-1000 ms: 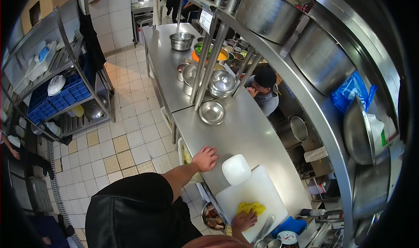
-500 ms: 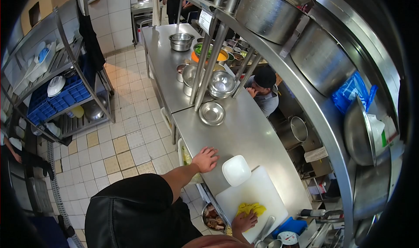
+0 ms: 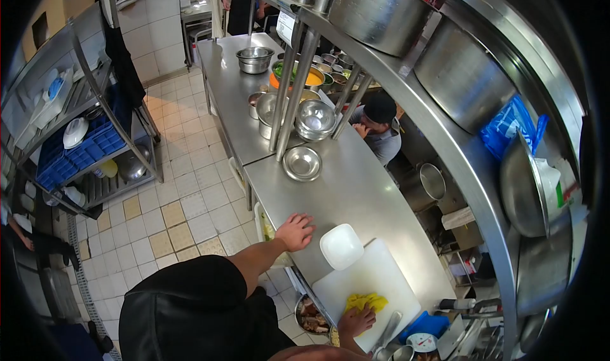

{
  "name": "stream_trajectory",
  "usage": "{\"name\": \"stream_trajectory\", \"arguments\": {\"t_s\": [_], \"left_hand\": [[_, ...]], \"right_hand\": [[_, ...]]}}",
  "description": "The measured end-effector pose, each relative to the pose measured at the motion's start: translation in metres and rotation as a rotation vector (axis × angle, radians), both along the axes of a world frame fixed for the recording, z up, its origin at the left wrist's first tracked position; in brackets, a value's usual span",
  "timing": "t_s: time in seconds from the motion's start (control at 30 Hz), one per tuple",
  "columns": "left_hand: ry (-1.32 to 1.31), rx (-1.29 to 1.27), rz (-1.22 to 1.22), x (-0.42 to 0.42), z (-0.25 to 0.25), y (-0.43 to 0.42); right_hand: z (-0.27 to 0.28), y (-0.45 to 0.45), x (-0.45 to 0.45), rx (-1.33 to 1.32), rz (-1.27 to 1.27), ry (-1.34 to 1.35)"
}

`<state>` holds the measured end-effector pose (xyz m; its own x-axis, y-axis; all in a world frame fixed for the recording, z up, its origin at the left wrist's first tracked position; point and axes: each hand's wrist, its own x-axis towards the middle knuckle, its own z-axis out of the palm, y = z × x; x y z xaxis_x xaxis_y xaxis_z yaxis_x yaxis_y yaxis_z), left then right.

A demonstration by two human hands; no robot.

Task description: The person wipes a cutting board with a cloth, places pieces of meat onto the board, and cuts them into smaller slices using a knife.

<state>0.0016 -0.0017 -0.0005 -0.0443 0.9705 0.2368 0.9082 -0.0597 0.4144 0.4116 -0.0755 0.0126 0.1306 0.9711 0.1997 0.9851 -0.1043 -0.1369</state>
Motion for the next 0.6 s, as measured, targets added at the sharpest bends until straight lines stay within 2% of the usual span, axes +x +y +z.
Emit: {"name": "stream_trajectory", "arguments": {"t_s": [0.47, 0.6], "left_hand": [[0.057, 0.028, 0.012, 0.001, 0.000, 0.000], [0.004, 0.013, 0.009, 0.000, 0.002, 0.000]], "right_hand": [[0.004, 0.000, -0.001, -0.013, 0.017, 0.015], [0.009, -0.001, -0.003, -0.015, 0.040, -0.005]]}}
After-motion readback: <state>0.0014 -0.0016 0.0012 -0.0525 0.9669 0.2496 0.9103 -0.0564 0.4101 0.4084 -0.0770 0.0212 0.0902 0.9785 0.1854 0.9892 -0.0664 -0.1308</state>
